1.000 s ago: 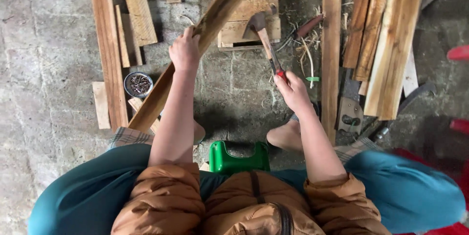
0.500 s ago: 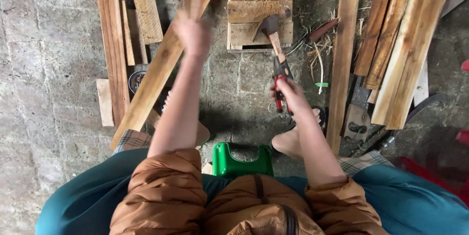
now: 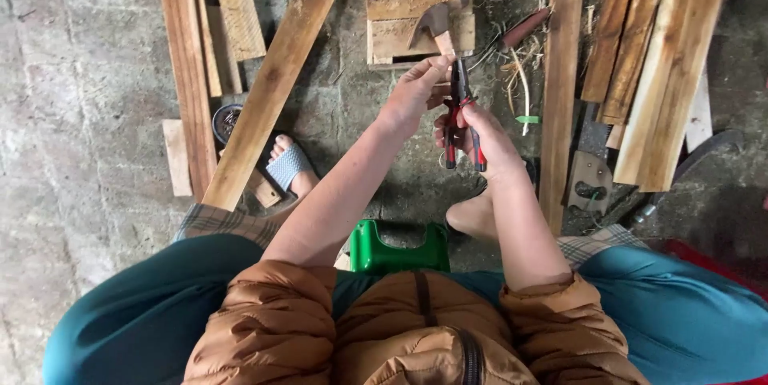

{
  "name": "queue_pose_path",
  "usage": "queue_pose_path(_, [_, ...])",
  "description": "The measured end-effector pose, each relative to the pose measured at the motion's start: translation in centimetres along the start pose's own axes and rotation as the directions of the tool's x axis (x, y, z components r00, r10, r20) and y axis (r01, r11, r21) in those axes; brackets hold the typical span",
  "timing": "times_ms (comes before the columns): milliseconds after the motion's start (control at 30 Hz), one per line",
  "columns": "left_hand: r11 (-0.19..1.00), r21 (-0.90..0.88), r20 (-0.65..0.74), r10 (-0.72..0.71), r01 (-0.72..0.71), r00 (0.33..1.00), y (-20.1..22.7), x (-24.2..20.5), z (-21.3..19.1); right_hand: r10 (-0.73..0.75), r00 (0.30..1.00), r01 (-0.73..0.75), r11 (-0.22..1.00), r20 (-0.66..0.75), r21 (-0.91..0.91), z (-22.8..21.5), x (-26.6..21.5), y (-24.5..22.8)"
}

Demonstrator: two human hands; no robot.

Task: Joining wooden planks together using a hammer, nails, and pliers in a workshop setting.

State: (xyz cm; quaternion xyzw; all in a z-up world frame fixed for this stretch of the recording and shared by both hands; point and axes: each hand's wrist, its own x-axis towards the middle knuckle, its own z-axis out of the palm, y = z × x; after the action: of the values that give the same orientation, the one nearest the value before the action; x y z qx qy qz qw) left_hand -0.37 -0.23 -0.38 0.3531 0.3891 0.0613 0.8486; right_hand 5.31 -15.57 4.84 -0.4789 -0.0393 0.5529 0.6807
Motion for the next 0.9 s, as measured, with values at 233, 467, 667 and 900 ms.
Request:
queue_pose_path(233, [0.997,0.013,-0.203,0.075,-0.074,0.976,0.9,-4.0,-2.1,0.050,0.998,-0.047,0.992,0.029,-0.116,3.6,-1.8,0.7])
queue_pose_path(467, [0.975,0.105,-0.235,0.218,-0.198,0.947,1.7,-5.2,-6.5,0.095,0.994,-0.074,0.956,0.059,-0.285,6.0,-1.3,2.6])
queue_pose_path(667, [0.969,0.191,-0.126,0.185,-0.159,0.975,7.2,-10.3,-7.7,-0.030,0.992,0.087,0.861,0.120,-0.502,10.1,-2.0,2.2])
queue_pose_path(900, [0.751,0.616,-0.301,0.504,-0.238,0.810,10.3,-5.4,-23.9,0.133,0.972,-0.049,0.921,0.194,-0.386,3.6,0.1,5.0])
